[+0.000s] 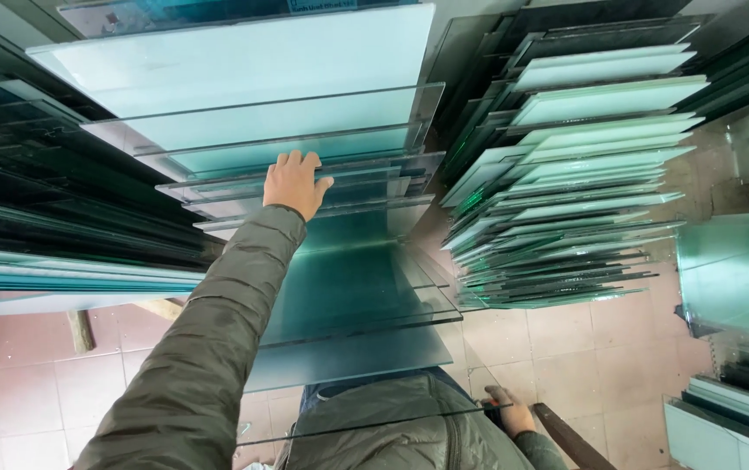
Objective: Measuring and marking a glass sheet on a workbench followed by sorting through a large vertical inventory of glass panels.
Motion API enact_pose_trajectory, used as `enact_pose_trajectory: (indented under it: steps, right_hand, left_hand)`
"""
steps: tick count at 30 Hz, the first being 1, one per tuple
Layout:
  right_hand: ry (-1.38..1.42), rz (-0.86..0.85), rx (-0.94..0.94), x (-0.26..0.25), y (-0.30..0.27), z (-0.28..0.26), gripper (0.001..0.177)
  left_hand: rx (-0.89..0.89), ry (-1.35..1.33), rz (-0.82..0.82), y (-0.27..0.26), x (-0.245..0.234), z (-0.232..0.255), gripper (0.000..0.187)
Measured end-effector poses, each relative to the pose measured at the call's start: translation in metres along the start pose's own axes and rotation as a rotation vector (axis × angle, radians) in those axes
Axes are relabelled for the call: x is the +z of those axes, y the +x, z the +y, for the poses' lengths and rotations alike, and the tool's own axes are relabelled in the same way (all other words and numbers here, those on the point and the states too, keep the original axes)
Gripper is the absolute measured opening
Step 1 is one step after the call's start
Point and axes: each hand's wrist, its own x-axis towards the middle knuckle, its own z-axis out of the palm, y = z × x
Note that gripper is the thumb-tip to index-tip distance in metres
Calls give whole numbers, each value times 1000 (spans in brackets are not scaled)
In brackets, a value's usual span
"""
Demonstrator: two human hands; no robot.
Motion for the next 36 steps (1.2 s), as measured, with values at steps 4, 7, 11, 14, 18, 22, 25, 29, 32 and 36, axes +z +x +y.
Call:
enact_pose_trajectory:
  steps: [4,7,11,14,18,22,25,29,32,36]
  right_hand:
    - [-376,-74,-53,-8,48,60,48]
    - [-583,-68,-194,-6,82,105,47]
    - [-856,-161,-126,3,88,112,65]
    - [-840,-195,-92,6,82,95,66]
    - [-832,-194,-191,8,85,68,61]
    - [-466,-166,-7,8,53,10,46]
    - [-349,-146,56,11,51,-11,53]
    - [-588,-179,-25,10,46,-20,52]
    - [-691,-199,-120,10,68,-4,55]
    - [-538,-147,155,8,33,-41,53]
  left_hand:
    - [53,33,-11,-2,-4,-4,39]
    - [62,31,-39,-7,-9,-2,33]
    - [149,-25,-178,-32,-17,4,31]
    - [168,-68,-350,-51,-25,11,30]
    - [192,-97,-552,-71,-50,30,25]
    - [188,-52,-640,-83,-62,44,26]
    - [155,-65,-805,-80,-68,50,37]
    - [349,-135,-389,-62,-76,56,22]
    - [441,-130,-33,-41,-106,75,39]
    - [222,130,260,-6,-163,92,66]
